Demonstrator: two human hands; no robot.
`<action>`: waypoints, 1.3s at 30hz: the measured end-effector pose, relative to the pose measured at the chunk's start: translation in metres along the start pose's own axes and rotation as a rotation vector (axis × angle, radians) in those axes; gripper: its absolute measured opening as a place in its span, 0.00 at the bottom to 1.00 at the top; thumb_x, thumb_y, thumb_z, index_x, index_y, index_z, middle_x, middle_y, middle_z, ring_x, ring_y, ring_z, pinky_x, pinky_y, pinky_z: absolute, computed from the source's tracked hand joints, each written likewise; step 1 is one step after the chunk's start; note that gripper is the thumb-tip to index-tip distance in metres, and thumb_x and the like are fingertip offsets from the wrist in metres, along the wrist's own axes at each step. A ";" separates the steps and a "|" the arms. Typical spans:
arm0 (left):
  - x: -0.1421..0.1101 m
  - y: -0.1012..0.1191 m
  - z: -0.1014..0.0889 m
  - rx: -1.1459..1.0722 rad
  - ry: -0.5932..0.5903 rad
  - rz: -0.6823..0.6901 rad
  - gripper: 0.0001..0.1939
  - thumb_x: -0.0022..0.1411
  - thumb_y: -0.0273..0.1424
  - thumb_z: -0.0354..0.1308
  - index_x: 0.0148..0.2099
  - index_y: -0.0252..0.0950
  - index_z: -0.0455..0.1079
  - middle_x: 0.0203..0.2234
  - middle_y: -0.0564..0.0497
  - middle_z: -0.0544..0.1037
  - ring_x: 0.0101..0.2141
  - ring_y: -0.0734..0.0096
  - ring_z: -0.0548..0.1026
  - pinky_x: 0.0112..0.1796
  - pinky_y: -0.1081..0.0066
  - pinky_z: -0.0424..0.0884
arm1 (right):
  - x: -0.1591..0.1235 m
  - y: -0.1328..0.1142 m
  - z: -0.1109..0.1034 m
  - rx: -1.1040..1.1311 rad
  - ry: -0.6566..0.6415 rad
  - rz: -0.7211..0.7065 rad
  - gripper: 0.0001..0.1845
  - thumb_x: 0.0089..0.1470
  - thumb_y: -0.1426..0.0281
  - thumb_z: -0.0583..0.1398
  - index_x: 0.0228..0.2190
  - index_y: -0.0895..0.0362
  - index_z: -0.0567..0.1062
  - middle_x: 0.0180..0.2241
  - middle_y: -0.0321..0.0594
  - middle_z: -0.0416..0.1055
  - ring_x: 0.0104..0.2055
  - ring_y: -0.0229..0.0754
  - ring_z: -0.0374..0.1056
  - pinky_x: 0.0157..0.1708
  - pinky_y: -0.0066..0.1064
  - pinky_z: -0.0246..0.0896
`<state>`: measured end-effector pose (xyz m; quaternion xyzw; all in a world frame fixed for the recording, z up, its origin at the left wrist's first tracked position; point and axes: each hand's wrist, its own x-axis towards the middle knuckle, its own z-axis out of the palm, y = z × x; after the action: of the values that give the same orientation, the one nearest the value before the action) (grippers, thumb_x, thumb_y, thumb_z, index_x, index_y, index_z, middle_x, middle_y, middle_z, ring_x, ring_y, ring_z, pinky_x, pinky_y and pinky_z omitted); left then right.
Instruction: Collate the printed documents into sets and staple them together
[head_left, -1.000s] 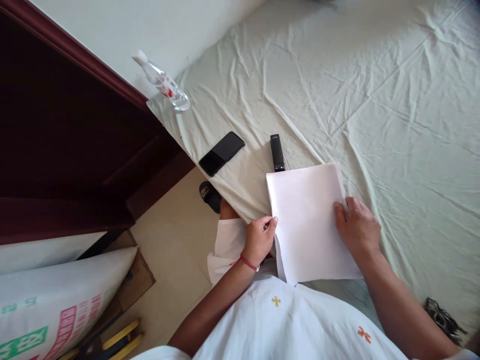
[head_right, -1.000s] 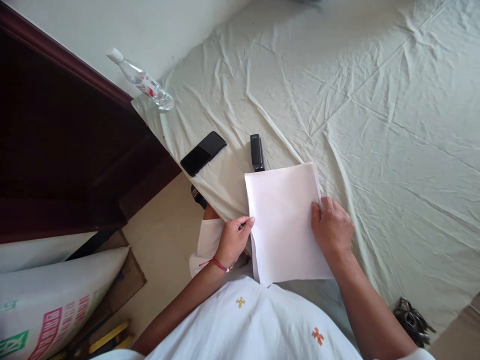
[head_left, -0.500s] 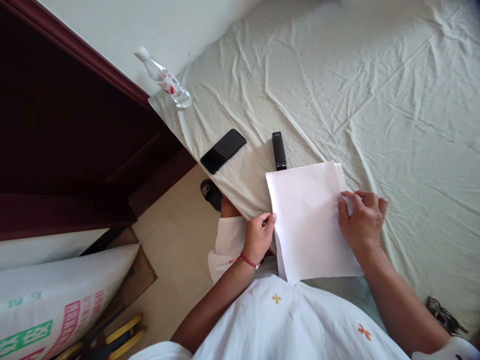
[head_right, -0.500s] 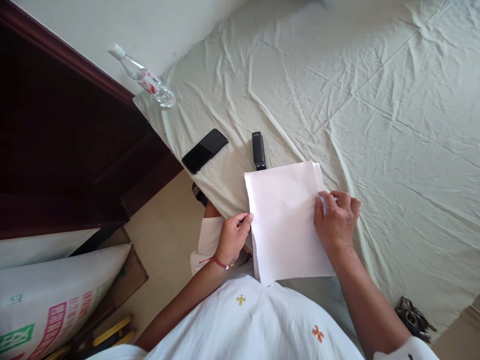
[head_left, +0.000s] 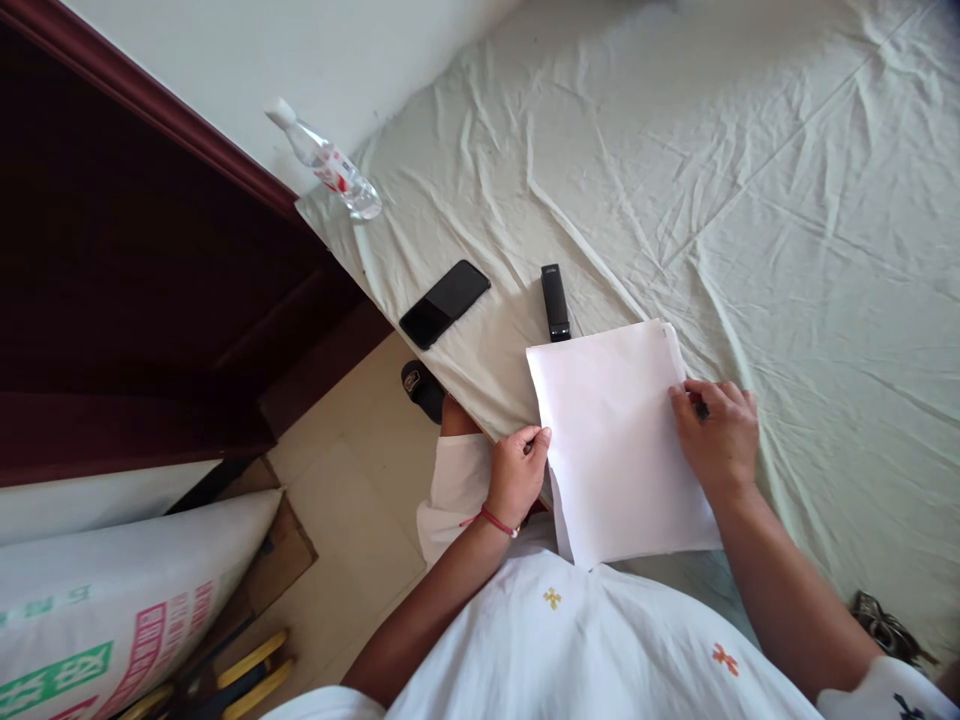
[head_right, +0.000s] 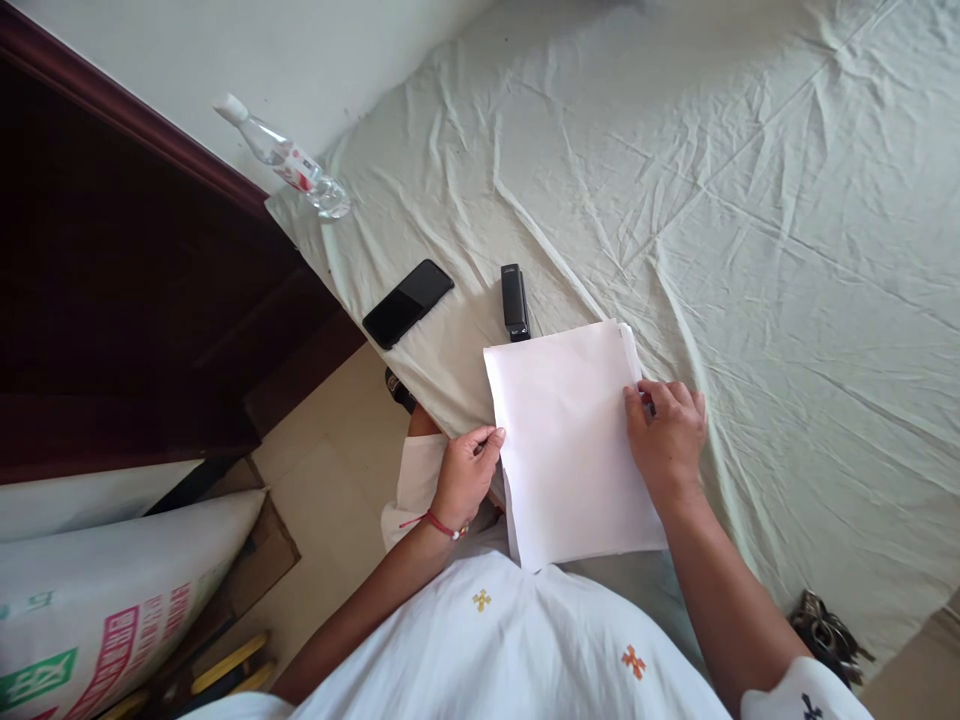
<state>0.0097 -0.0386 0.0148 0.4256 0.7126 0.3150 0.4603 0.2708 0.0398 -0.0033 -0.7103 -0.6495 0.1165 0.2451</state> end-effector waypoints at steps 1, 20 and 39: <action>0.000 0.000 0.000 -0.003 0.001 0.003 0.24 0.69 0.49 0.52 0.30 0.34 0.68 0.20 0.54 0.63 0.24 0.75 0.59 0.26 0.72 0.53 | 0.000 0.000 0.000 -0.002 -0.003 -0.003 0.20 0.64 0.56 0.55 0.35 0.56 0.81 0.32 0.46 0.75 0.38 0.49 0.64 0.47 0.43 0.57; 0.002 0.003 0.001 0.036 0.000 -0.014 0.21 0.68 0.45 0.55 0.37 0.32 0.79 0.25 0.50 0.78 0.27 0.71 0.70 0.30 0.72 0.60 | -0.005 -0.010 -0.001 -0.148 -0.018 0.015 0.19 0.67 0.59 0.49 0.35 0.55 0.74 0.37 0.50 0.74 0.40 0.52 0.63 0.42 0.43 0.54; -0.013 0.020 -0.008 -0.129 0.102 0.049 0.21 0.68 0.48 0.58 0.49 0.34 0.69 0.26 0.55 0.72 0.27 0.74 0.68 0.32 0.73 0.64 | 0.010 -0.023 -0.051 0.826 -0.103 0.179 0.13 0.50 0.57 0.73 0.32 0.53 0.84 0.28 0.35 0.78 0.26 0.38 0.68 0.24 0.30 0.66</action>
<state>0.0114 -0.0422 0.0398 0.3957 0.7029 0.3925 0.4419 0.2770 0.0404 0.0527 -0.5995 -0.4954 0.4231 0.4650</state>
